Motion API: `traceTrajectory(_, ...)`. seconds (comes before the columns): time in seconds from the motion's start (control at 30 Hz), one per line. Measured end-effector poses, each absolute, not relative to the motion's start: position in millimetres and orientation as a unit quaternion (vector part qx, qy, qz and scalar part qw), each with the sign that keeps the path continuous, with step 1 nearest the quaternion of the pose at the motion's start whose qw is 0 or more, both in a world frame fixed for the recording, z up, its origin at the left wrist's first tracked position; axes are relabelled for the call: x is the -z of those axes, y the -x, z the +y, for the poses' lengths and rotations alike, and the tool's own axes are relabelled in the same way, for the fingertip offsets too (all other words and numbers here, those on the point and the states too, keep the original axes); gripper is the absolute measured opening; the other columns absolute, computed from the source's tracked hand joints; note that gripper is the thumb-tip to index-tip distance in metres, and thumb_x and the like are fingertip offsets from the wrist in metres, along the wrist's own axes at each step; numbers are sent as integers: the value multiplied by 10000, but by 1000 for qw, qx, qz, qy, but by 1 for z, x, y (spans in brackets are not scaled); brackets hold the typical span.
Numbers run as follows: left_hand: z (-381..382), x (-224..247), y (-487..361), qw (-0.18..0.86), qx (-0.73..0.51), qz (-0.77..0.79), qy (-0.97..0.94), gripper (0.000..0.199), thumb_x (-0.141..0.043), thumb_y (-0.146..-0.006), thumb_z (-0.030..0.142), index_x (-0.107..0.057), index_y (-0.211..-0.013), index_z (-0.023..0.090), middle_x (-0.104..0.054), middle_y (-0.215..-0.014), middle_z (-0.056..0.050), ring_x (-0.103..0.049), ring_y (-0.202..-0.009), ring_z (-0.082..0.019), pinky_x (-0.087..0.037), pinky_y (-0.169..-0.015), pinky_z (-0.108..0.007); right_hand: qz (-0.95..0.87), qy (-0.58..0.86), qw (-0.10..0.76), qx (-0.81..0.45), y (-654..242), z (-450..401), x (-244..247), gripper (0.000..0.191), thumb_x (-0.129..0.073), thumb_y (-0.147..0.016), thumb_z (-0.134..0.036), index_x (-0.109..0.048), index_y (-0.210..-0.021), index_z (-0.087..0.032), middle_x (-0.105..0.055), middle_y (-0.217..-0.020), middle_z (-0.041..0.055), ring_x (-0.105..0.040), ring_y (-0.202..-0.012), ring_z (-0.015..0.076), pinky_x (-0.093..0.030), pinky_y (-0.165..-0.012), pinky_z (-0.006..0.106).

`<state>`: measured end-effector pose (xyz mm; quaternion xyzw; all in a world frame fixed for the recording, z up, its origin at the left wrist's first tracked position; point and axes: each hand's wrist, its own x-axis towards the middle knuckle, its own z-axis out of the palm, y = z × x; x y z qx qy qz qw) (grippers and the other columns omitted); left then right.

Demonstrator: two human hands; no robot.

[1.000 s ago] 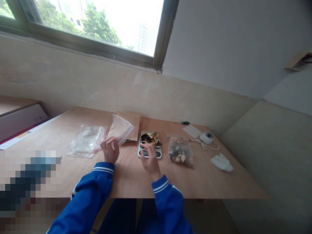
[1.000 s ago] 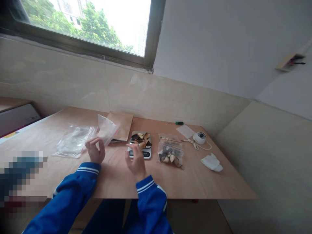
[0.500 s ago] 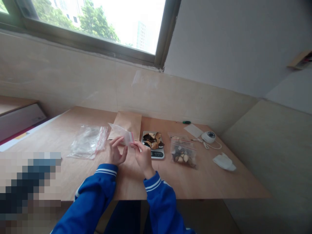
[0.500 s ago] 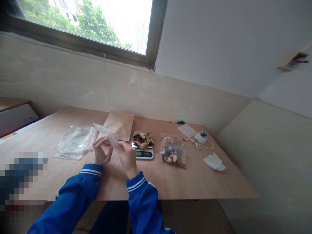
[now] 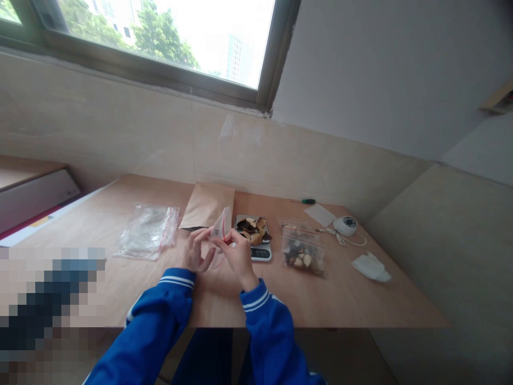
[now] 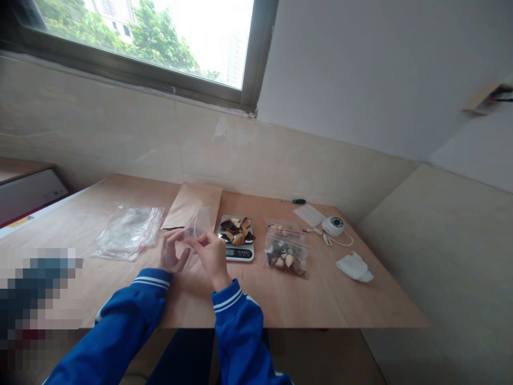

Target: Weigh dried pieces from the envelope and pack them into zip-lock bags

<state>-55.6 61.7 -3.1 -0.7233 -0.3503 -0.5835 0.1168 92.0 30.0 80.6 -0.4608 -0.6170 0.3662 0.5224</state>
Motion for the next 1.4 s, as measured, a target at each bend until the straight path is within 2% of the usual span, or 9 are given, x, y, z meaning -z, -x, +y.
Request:
traceTrajectory(0.1,63,6,56,120,560,-358,737,412,-513,-801,285,-497,-1200,186,-629,-1025,-110,-616,-900,-224,-520,-743,-353,-619,427,513,-413,-92,31,-81,422,-662,-702,-576,-496,-592,-203,-542,-504,-44,-527,-493,120,-421,-516,226)
traceTrajectory(0.3,67,3,56,103,543,-360,752,101,-476,-839,220,-576,-845,208,-642,-732,-35,-604,-656,-154,-487,-613,-282,-655,414,504,-382,-99,34,-76,404,-581,-779,-581,-512,-640,-209,-522,-535,-51,-521,-503,119,-406,-522,223)
traceTrajectory(0.47,68,1,59,130,654,-456,590,138,-474,-864,263,-517,-748,203,-576,-698,-29,-556,-655,-153,-450,-600,-292,-624,516,518,-276,-134,48,-64,415,-514,-815,-608,-536,-693,-211,-533,-538,-33,-506,-491,142,-384,-526,251)
traceTrajectory(0.6,68,5,60,122,644,-456,602,216,-469,-860,346,-488,-694,209,-576,-727,-40,-563,-693,-167,-456,-647,-322,-709,516,465,-119,-159,54,-59,458,-421,-867,-609,-611,-763,-206,-635,-765,41,-551,-753,194,-398,-724,307)
traceTrajectory(0.7,69,6,60,134,664,-438,592,206,-466,-860,335,-475,-694,214,-577,-748,-32,-562,-714,-170,-448,-671,-329,-719,545,430,-30,-165,54,-54,430,-341,-934,-526,-632,-858,-219,-628,-933,61,-527,-892,217,-361,-819,355)
traceTrajectory(0.9,69,4,61,155,687,-422,571,146,-461,-861,240,-449,-718,212,-560,-761,-14,-545,-716,-157,-423,-647,-306,-723,598,333,97,-156,59,-33,163,-537,-882,-337,-635,-870,-207,-583,-1018,132,-482,-957,290,-353,-819,435)
traceTrajectory(1.1,69,4,63,148,679,-422,582,145,-460,-860,215,-451,-716,197,-551,-742,-3,-544,-695,-142,-410,-636,-288,-704,617,334,110,-150,60,-35,149,-510,-884,-201,-637,-807,-191,-608,-933,118,-489,-897,265,-349,-798,411)
traceTrajectory(1.27,69,5,64,137,681,-425,580,182,-457,-868,254,-448,-698,191,-541,-704,-1,-533,-655,-136,-397,-615,-286,-679,603,414,63,-167,34,-48,123,-546,-876,-250,-655,-834,-210,-630,-891,45,-524,-881,217,-320,-798,345)
traceTrajectory(1.4,69,5,64,130,687,-430,571,187,-460,-869,262,-448,-697,192,-534,-695,2,-528,-653,-136,-392,-612,-284,-667,590,452,53,-198,-1,-33,181,-529,-890,-304,-646,-800,-199,-629,-847,32,-558,-846,192,-317,-821,329)
